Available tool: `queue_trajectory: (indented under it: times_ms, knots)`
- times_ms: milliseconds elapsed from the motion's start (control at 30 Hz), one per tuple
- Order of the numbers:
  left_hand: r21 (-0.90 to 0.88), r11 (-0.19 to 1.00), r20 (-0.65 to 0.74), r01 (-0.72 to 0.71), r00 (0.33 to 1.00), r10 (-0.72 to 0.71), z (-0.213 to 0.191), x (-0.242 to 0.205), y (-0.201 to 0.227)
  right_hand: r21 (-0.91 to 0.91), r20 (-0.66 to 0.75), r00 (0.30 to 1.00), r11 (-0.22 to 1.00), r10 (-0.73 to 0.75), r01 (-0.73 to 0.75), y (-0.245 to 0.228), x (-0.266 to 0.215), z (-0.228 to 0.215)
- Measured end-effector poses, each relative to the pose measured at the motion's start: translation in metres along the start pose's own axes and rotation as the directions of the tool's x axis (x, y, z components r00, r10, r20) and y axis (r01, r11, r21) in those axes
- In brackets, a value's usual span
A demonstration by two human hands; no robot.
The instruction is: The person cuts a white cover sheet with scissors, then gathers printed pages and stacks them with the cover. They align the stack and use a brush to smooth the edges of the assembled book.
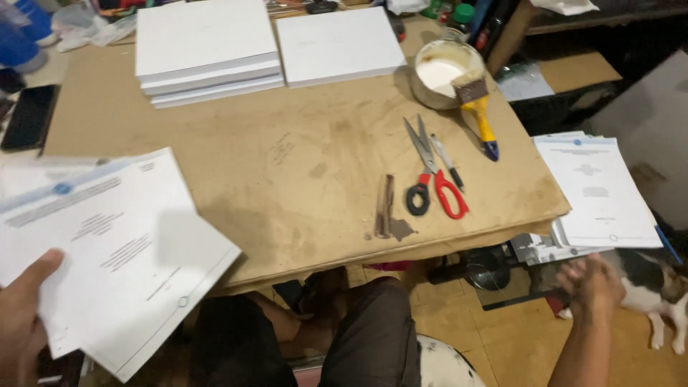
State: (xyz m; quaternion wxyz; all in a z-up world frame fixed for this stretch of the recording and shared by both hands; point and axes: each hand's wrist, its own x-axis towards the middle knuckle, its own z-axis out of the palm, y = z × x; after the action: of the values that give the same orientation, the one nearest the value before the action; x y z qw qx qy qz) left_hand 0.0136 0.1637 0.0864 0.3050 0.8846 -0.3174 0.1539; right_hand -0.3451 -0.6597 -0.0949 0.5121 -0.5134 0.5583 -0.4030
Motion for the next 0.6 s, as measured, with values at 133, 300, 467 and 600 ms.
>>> queue_trajectory:
  times_ms: [133,300,467,600]
  knots:
    - [-0.543,0.630,-0.063,0.555,0.722,-0.689,-0.008,0.084,0.110,-0.058,0.092,0.993,0.996,0.080,-0.075,0.019,-0.056,0.012]
    - [-0.542,0.748,-0.085,0.383,0.860,-0.503,-0.008,0.168,0.166,0.034,0.123,0.982,0.989,0.141,-0.146,0.091,-0.091,0.027]
    - [-0.714,0.699,-0.096,-0.053,0.995,-0.022,0.061,0.286,0.185,-0.043,0.164,0.907,0.921,0.388,-0.387,0.092,-0.158,0.040]
    - [-0.889,0.458,-0.105,-0.027,0.984,-0.144,0.142,0.380,0.190,0.021,0.989,0.075,0.384,0.126,-0.923,0.200,-0.103,-0.011]
